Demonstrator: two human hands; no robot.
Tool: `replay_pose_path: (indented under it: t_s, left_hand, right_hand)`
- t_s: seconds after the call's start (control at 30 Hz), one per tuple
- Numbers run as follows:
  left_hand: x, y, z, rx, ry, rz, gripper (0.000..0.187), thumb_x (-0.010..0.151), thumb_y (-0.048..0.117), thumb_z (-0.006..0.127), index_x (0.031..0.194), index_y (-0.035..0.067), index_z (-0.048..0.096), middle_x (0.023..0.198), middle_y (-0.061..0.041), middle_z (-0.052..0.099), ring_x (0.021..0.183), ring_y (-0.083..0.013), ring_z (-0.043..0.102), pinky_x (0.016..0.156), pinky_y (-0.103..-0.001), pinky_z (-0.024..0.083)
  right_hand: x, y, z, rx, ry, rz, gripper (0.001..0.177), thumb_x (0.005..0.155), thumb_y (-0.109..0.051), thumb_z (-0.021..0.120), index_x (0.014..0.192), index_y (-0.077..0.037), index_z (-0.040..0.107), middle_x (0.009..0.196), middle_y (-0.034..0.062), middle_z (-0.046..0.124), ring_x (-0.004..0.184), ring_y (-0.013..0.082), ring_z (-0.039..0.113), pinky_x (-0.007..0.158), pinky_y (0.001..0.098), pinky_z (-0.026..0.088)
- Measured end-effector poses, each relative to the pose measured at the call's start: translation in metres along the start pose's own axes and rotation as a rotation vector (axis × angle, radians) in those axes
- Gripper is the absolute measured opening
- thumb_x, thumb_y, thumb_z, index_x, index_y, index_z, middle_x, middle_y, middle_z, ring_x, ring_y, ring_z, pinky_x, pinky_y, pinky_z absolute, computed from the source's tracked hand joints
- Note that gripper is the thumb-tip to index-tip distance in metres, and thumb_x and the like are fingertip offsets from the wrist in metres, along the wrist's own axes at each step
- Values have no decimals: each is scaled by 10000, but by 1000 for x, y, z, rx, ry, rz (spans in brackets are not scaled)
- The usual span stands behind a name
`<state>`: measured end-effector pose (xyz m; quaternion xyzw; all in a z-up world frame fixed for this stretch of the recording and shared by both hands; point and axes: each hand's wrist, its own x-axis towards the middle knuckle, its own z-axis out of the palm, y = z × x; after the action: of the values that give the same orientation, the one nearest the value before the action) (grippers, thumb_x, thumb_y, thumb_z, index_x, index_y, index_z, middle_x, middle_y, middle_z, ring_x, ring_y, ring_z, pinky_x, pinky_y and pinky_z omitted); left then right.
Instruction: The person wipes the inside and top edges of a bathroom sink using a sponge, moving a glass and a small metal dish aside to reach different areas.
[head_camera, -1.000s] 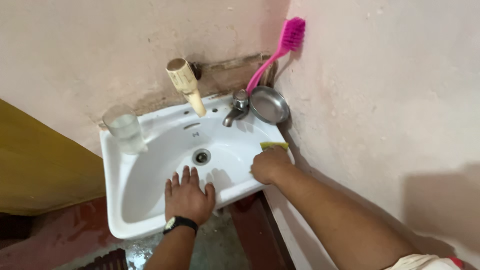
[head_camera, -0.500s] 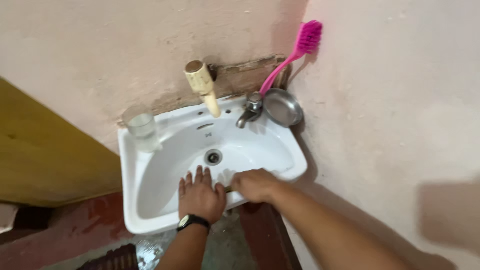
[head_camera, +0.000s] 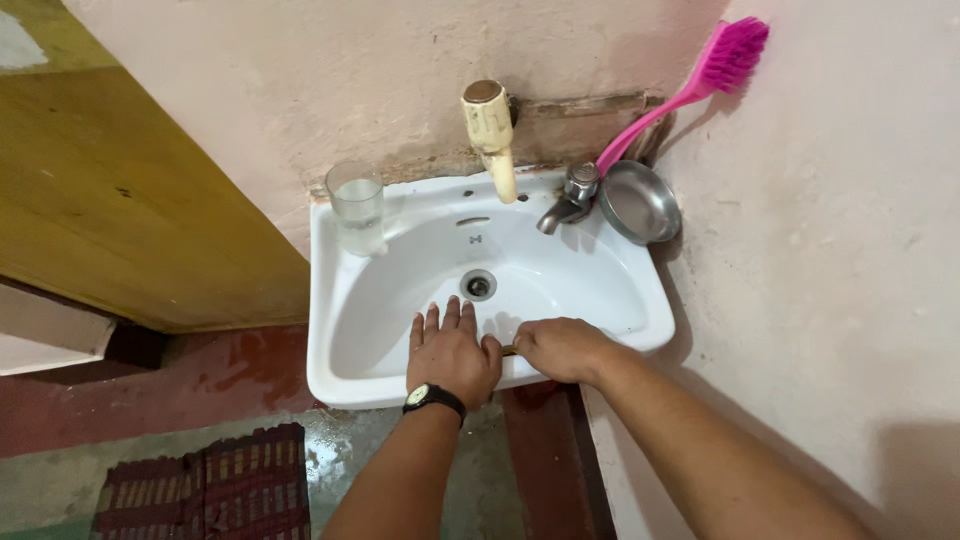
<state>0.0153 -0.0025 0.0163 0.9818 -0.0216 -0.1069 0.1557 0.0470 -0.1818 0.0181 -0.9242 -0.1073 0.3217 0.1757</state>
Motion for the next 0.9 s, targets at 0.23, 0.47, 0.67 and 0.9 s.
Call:
replay_pose_path:
  t_s: [0.23, 0.47, 0.67, 0.9]
  left_hand:
    - [0, 2, -2, 1, -21, -25, 657, 937, 366, 424, 1514, 52, 407, 1614, -148, 331, 1502, -368, 260, 1243, -480, 116]
    - [0, 1, -2, 8, -33, -18, 665, 944, 375, 410, 1521, 45, 388, 1618, -151, 315, 1512, -359, 240, 1243, -473, 104]
    - [2, 2, -1, -12, -33, -21, 658, 944, 366, 406, 1519, 47, 396, 1622, -156, 313, 1515, -360, 239, 1248, -472, 101]
    - [0, -1, 0, 7, -7, -3, 668, 946, 363, 408, 1527, 33, 398, 1616, -171, 330, 1504, -372, 262, 1247, -476, 113]
  right_hand:
    - [-9, 28, -23, 6, -60, 168, 460, 989, -401, 402, 1219, -153, 714, 1119, 116, 740, 1061, 307, 686, 982, 433, 500]
    - [10, 5, -2, 55, -25, -26, 456, 986, -396, 427, 1217, -126, 713, 1120, 153, 736, 1054, 324, 685, 985, 414, 494]
    - [2, 16, -10, 84, -1, -124, 458, 957, -403, 453, 1181, -107, 721, 1136, 172, 737, 1064, 340, 673, 970, 427, 496]
    - [16, 33, -3, 4, -70, 34, 484, 980, -391, 397, 1148, -91, 738, 1134, 175, 739, 1048, 323, 691, 984, 425, 490]
